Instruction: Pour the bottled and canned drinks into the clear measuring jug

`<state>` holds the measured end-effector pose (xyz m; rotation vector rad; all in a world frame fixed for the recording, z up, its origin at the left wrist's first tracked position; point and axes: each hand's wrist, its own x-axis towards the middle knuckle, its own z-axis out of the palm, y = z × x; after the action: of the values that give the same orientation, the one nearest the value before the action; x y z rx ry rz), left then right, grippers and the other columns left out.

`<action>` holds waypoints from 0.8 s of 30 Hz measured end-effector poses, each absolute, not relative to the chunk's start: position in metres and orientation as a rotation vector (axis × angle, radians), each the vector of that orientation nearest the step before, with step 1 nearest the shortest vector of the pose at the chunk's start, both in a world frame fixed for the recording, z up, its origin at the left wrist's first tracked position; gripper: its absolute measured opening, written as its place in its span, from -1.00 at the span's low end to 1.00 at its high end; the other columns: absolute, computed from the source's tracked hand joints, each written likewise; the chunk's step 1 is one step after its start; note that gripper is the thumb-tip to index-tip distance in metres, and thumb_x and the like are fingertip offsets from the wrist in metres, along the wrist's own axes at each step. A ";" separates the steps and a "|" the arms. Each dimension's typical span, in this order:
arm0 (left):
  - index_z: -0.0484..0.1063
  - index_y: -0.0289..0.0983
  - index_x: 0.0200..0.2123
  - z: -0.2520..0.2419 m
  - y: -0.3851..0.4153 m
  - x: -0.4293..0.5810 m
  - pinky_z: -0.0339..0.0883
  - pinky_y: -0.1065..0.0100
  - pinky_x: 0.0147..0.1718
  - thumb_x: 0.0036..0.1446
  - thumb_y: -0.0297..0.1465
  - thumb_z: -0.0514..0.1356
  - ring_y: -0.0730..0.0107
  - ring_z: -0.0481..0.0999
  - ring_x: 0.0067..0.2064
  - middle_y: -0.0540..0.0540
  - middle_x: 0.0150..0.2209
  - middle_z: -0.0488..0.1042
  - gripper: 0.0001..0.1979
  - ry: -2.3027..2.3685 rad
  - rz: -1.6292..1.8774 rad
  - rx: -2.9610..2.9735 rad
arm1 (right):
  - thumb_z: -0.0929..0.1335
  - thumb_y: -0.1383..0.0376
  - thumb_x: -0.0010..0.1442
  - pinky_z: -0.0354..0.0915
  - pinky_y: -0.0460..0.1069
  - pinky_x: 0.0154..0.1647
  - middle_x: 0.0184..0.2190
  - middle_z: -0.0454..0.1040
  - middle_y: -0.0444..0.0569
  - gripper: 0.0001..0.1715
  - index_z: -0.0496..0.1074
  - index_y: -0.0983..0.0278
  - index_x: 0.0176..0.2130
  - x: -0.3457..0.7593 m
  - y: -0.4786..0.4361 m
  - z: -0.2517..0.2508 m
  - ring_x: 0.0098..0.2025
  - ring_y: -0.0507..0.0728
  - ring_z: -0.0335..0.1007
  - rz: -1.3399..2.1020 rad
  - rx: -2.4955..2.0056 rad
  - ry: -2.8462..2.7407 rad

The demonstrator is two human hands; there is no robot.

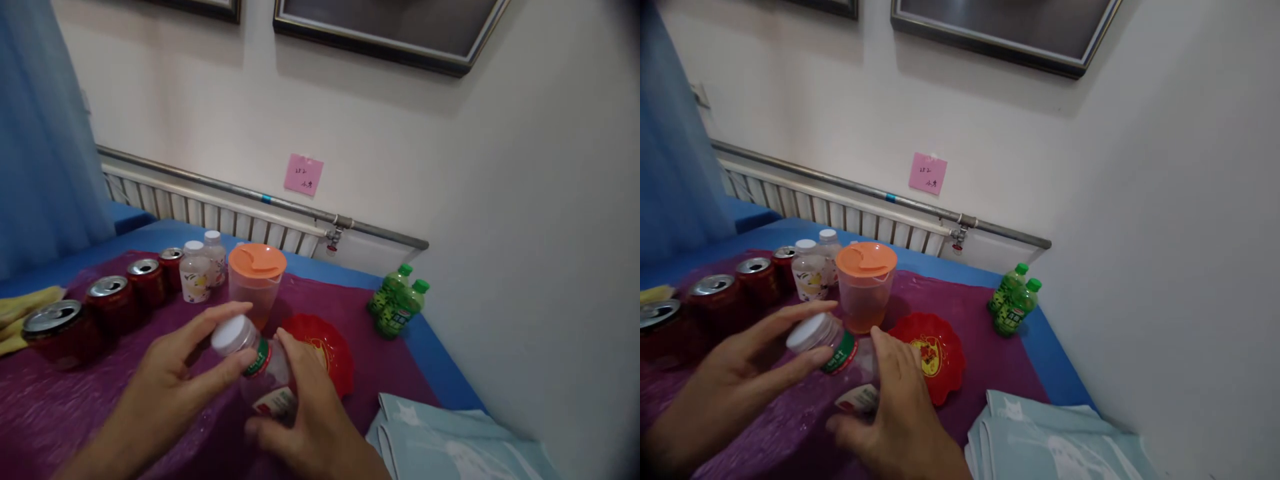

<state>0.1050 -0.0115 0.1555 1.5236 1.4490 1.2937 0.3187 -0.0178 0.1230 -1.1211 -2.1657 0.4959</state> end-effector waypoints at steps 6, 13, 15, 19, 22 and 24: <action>0.48 -0.06 -0.05 0.142 -0.004 0.105 0.44 0.37 -0.02 -0.16 0.05 0.37 0.23 0.52 0.01 -0.01 -0.03 0.55 -0.40 1.358 1.264 1.266 | 0.44 0.41 -0.05 0.30 0.27 0.17 0.11 0.46 0.09 -0.20 0.31 0.21 0.19 0.332 -0.005 0.117 0.13 0.34 0.38 0.424 -1.208 -2.106; 0.49 -0.22 -0.03 0.046 0.002 0.085 0.31 0.02 0.14 -0.04 -0.17 0.17 0.01 0.48 0.04 -0.20 0.01 0.52 -0.51 1.576 0.692 1.679 | 0.52 0.28 -0.18 0.40 0.17 0.04 0.05 0.50 0.04 -0.11 0.33 0.20 0.16 0.345 0.015 0.131 0.02 0.29 0.47 0.611 -1.399 -1.595; 0.48 -0.23 0.02 0.032 0.004 0.084 0.22 -0.05 0.19 -0.08 -0.25 0.18 -0.02 0.42 0.11 -0.22 0.06 0.49 -0.47 1.580 0.554 1.782 | 0.55 0.27 -0.21 0.42 0.09 -0.04 -0.02 0.53 -0.02 -0.10 0.35 0.19 0.14 0.343 0.020 0.138 -0.06 0.23 0.51 0.713 -1.325 -1.494; 0.43 -0.27 0.08 0.059 0.028 0.070 0.01 -0.14 0.30 -0.21 -0.04 0.32 -0.12 0.27 0.23 -0.25 0.18 0.38 -0.24 1.590 0.758 1.674 | 0.57 0.25 -0.24 0.43 0.00 -0.25 -0.07 0.53 -0.05 -0.08 0.33 0.18 0.12 0.341 0.029 0.146 -0.26 0.13 0.52 0.786 -1.169 -1.289; 0.38 -0.26 0.10 0.094 0.068 0.059 -0.01 0.01 0.34 -0.08 -0.04 0.31 0.06 0.32 0.20 -0.19 0.16 0.39 -0.30 1.609 1.178 1.294 | 0.55 0.24 -0.23 0.42 -0.01 -0.31 -0.10 0.53 -0.05 -0.09 0.29 0.20 0.11 0.345 0.038 0.148 -0.31 0.11 0.50 0.739 -1.083 -1.135; 0.30 -0.29 0.15 0.106 0.100 0.059 -0.01 0.09 0.34 0.10 -0.11 0.21 0.18 0.31 0.21 -0.19 0.20 0.34 -0.40 1.563 1.261 1.149 | 0.54 0.24 -0.23 0.41 -0.01 -0.29 -0.15 0.54 -0.06 -0.12 0.28 0.22 0.09 0.349 0.046 0.144 -0.28 0.12 0.49 0.728 -1.044 -1.039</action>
<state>0.0589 0.0999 0.1055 1.1489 1.5635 1.2613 0.3487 0.0463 0.1441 -1.0436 -1.0390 0.7282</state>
